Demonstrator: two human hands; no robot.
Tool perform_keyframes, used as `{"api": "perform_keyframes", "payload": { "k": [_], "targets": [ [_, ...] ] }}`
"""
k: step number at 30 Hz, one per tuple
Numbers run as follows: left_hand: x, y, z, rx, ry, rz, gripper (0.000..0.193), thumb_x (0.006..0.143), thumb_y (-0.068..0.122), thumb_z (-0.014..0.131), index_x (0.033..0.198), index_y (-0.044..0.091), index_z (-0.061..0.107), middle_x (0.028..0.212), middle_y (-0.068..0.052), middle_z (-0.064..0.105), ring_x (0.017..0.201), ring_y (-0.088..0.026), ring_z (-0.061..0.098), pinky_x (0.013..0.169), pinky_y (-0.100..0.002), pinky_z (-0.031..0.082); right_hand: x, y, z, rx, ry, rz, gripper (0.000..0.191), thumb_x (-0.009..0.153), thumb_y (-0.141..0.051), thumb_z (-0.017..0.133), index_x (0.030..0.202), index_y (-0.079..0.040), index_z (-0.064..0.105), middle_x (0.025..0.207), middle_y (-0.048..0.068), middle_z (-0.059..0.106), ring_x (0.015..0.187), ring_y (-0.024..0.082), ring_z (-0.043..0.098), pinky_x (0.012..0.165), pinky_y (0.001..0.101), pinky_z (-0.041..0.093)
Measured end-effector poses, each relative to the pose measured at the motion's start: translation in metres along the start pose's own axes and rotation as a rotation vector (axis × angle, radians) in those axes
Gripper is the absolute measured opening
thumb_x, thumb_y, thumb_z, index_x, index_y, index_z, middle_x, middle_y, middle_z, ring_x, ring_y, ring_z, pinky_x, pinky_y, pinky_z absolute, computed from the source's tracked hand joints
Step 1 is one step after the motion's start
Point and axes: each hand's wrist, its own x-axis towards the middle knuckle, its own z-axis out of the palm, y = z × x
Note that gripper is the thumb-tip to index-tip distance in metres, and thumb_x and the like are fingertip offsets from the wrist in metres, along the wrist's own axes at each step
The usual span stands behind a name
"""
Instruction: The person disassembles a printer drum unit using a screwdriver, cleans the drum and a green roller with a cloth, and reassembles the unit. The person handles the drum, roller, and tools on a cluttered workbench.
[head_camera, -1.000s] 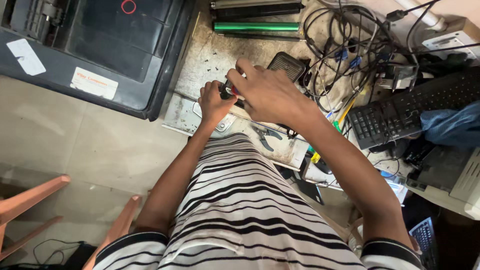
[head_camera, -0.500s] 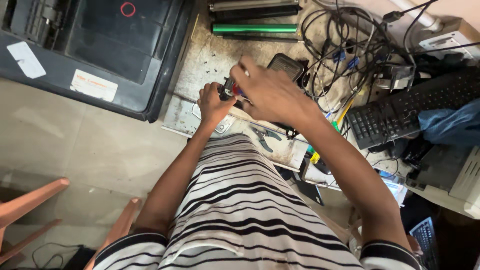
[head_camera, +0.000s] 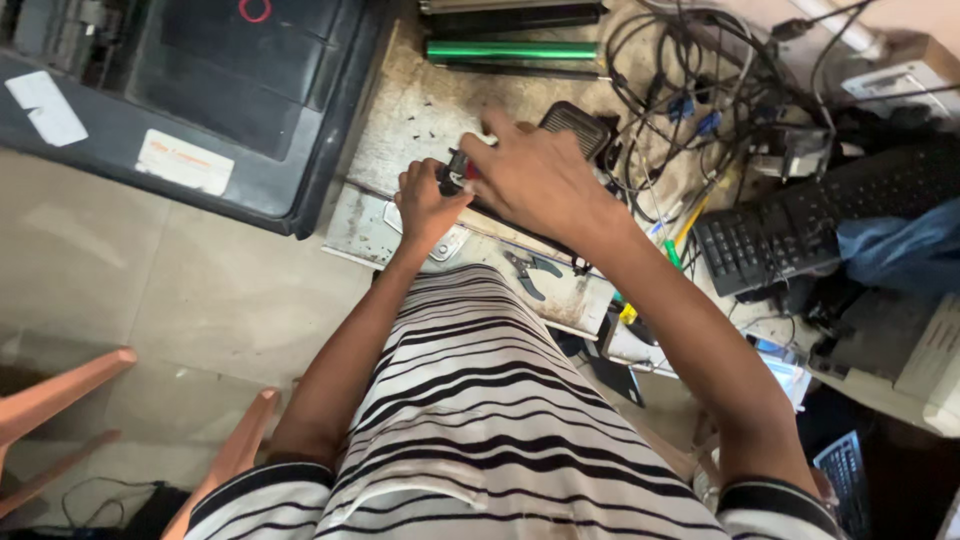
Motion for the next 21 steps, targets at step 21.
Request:
{"api": "perform_keyframes", "payload": {
  "k": [21],
  "targets": [
    [-0.001,-0.017,0.016,0.062,-0.018,-0.043,0.033,0.087,0.025,0.073,0.116,0.012,0.063,0.120,-0.010,0.061,0.117,-0.036,0.054,0.092,-0.058,0.045,0.004,-0.012,0.020,-0.007,-0.047,0.033,0.030,0.091,-0.017,0.067,0.116,-0.006,0.056,0.107,0.022,0.059,0.075,0.043,0.070,0.057,0.0543,0.055]
  ]
}}
